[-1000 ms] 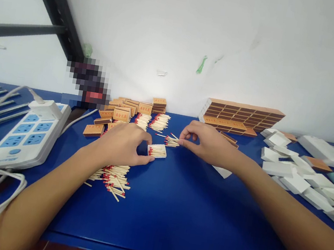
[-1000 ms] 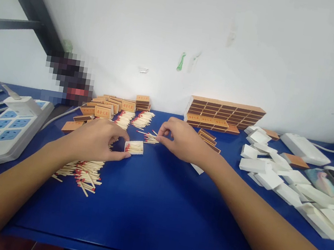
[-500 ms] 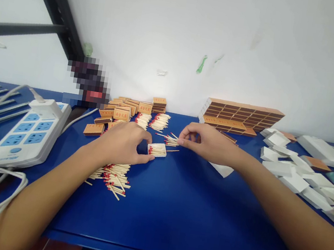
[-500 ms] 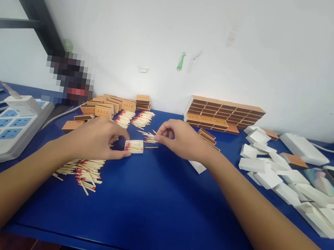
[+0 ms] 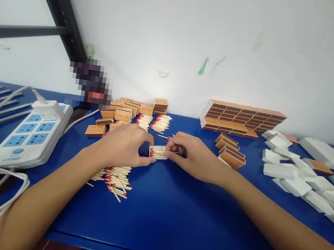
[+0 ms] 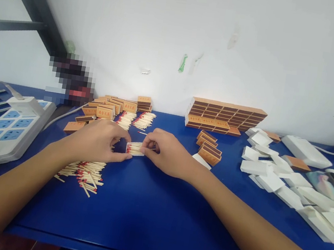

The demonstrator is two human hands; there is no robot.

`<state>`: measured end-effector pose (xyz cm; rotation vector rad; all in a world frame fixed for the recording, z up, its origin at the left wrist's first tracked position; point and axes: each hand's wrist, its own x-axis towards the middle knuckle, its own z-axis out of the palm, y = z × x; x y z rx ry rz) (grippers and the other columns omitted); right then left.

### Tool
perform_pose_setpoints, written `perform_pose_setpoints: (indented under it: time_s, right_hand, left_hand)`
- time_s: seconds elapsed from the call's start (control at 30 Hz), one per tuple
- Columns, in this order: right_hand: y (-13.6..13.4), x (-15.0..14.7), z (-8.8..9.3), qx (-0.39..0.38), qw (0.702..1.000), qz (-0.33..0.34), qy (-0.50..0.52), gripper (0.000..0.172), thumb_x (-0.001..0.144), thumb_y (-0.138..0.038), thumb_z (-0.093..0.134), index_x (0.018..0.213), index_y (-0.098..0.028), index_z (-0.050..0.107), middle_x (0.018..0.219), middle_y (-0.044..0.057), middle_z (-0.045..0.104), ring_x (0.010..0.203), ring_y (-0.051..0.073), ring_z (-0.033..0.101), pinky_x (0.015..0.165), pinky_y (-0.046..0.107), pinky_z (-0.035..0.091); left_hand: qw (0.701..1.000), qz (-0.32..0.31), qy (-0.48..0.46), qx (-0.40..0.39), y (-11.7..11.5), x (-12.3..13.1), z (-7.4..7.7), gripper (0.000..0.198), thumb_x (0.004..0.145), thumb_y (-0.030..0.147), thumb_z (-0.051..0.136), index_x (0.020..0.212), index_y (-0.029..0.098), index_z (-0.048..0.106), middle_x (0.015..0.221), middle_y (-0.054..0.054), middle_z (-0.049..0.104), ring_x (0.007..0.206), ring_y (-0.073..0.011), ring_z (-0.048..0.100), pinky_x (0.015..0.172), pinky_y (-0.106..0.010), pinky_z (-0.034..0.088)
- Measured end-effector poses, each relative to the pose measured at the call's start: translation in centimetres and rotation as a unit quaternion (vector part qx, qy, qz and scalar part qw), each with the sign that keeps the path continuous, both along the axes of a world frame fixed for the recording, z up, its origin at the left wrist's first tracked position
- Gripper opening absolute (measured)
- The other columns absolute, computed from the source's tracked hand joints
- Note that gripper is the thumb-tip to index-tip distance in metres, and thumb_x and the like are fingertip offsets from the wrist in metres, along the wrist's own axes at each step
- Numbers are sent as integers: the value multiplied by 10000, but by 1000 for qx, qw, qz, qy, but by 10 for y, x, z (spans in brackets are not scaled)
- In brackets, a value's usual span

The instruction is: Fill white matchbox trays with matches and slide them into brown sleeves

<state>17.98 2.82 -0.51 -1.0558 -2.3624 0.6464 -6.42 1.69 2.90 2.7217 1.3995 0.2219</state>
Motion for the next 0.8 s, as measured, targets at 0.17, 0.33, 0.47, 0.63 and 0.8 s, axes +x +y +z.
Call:
perform_pose_setpoints:
  time_s: [0.17,0.33,0.47,0.63,0.8]
  right_hand:
    - [-1,-3,-5,27,1000,4,2,95,982,-223,644,918,-201,711,937,42,616,818,166,568,738,298,440]
    - [0,-3,-5,48,999,-6,-1,85,986,-225,652,936,-201,717,942,41,595,819,168,556,725,296,427]
    - [0,-1,-1,54,999,-6,-4,96,981,-232,666,910,-202,723,891,32,582,789,166,538,708,296,411]
    - [-1,-1,3,56,998,-12,-17,78,971,-245,680,925,-213,733,921,34,597,786,165,538,716,300,412]
    - [8,11,11,45,997,-56,-37,116,965,-309,678,914,-228,743,922,41,625,779,176,558,718,313,426]
  left_hand:
    - [1000,-1,7,3,0,1,-1,321,866,505,746,1026,235,812,765,-26,729,679,-211,639,621,-324,357]
    - [1000,4,7,-5,-1,2,0,294,864,492,749,1013,247,812,760,-16,723,676,-204,638,627,-319,360]
    - [1000,-4,8,2,-1,1,0,297,867,489,749,1018,241,812,750,-14,721,675,-201,642,625,-323,364]
    - [1000,0,15,4,-2,2,0,327,871,510,737,1030,235,814,765,-26,729,689,-211,652,615,-327,363]
    - [1000,0,15,5,-1,1,1,319,869,510,741,1024,241,815,786,-29,746,708,-214,666,616,-323,377]
